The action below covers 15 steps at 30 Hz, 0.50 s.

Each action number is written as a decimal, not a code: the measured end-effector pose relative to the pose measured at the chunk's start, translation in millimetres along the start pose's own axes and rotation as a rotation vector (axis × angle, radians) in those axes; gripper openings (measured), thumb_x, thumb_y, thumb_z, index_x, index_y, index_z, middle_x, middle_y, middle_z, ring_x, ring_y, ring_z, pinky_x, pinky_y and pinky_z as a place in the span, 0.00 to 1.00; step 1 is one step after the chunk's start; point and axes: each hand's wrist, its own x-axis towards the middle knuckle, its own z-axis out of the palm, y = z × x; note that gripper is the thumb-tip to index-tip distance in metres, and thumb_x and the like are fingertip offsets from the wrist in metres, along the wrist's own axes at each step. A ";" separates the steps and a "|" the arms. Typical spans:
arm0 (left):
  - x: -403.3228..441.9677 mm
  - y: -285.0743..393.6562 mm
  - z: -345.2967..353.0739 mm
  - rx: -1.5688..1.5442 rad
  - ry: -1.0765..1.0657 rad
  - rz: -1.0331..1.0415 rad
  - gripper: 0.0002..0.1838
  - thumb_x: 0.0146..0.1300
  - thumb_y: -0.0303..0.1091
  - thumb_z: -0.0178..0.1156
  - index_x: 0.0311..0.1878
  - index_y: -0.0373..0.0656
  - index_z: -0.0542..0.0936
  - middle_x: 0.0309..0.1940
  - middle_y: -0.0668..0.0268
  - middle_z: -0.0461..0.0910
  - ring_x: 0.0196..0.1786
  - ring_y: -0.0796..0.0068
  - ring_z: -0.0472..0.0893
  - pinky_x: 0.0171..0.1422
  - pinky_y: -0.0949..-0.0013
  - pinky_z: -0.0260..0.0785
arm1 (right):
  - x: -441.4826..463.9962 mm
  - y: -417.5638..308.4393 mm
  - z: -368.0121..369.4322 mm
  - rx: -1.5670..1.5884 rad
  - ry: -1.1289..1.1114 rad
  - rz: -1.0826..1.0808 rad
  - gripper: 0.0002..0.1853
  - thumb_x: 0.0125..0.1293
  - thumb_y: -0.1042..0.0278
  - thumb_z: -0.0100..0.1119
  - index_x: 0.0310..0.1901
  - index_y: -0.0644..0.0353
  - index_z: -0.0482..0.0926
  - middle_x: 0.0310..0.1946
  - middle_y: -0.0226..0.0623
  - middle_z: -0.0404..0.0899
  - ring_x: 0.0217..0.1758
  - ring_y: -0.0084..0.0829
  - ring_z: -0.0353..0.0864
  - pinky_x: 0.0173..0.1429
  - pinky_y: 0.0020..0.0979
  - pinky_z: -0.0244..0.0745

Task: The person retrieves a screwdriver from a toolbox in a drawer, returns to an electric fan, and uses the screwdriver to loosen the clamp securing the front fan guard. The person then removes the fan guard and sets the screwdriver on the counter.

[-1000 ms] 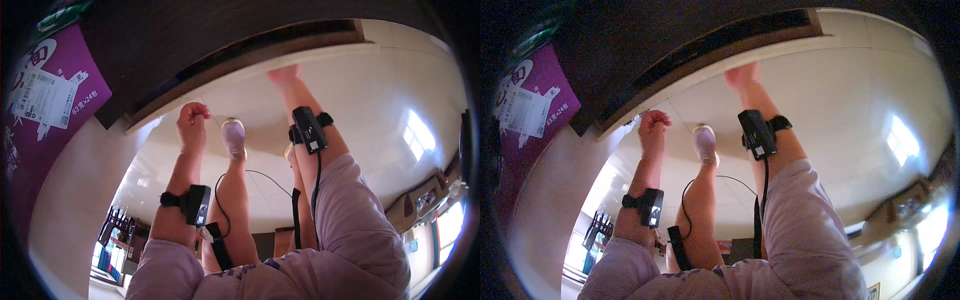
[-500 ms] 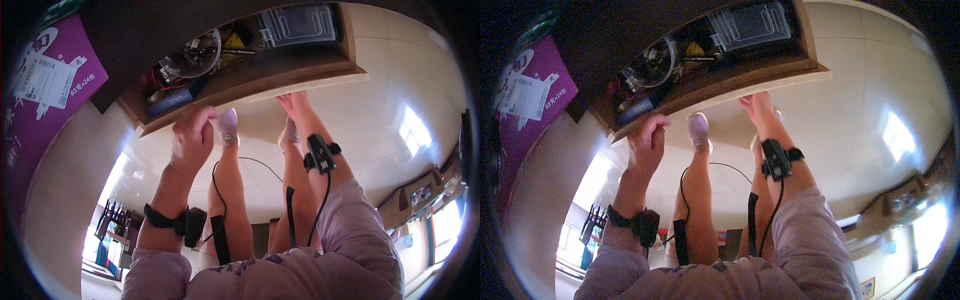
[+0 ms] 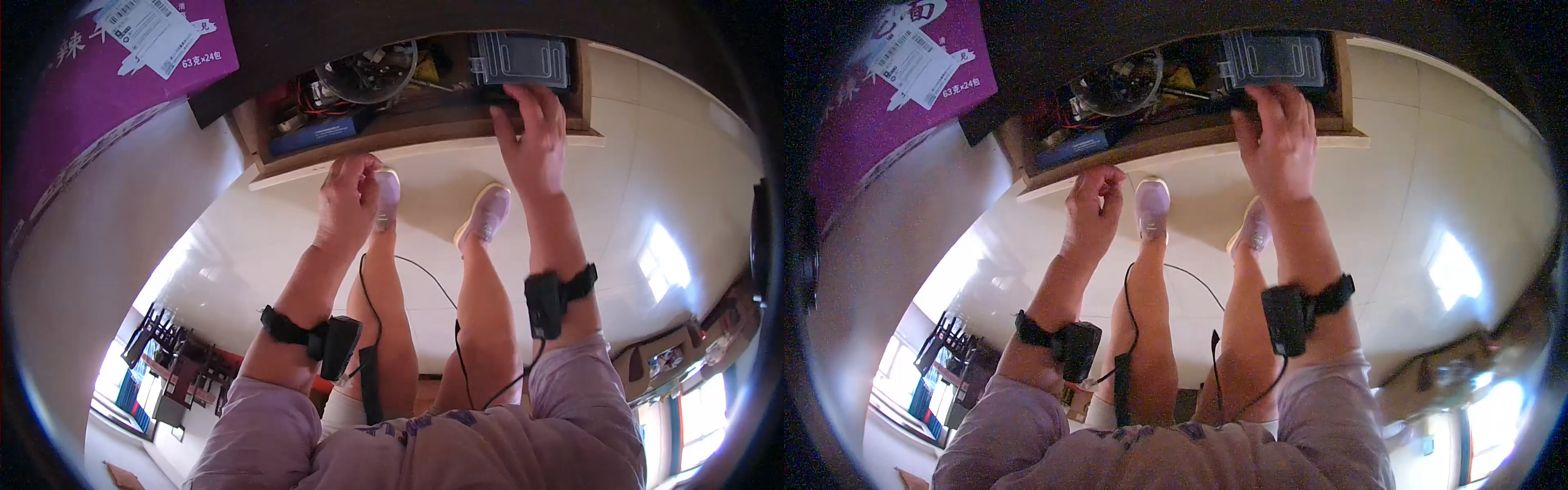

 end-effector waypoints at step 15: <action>158.6 40.0 122.2 -0.834 -0.366 -0.299 0.31 0.54 0.44 0.65 0.55 0.34 0.69 0.42 0.65 0.75 0.43 0.75 0.74 0.42 0.73 0.68 | 41.6 60.2 1.3 -0.120 -0.029 0.382 0.36 0.54 0.58 0.63 0.62 0.68 0.61 0.59 0.59 0.65 0.62 0.52 0.65 0.66 0.41 0.62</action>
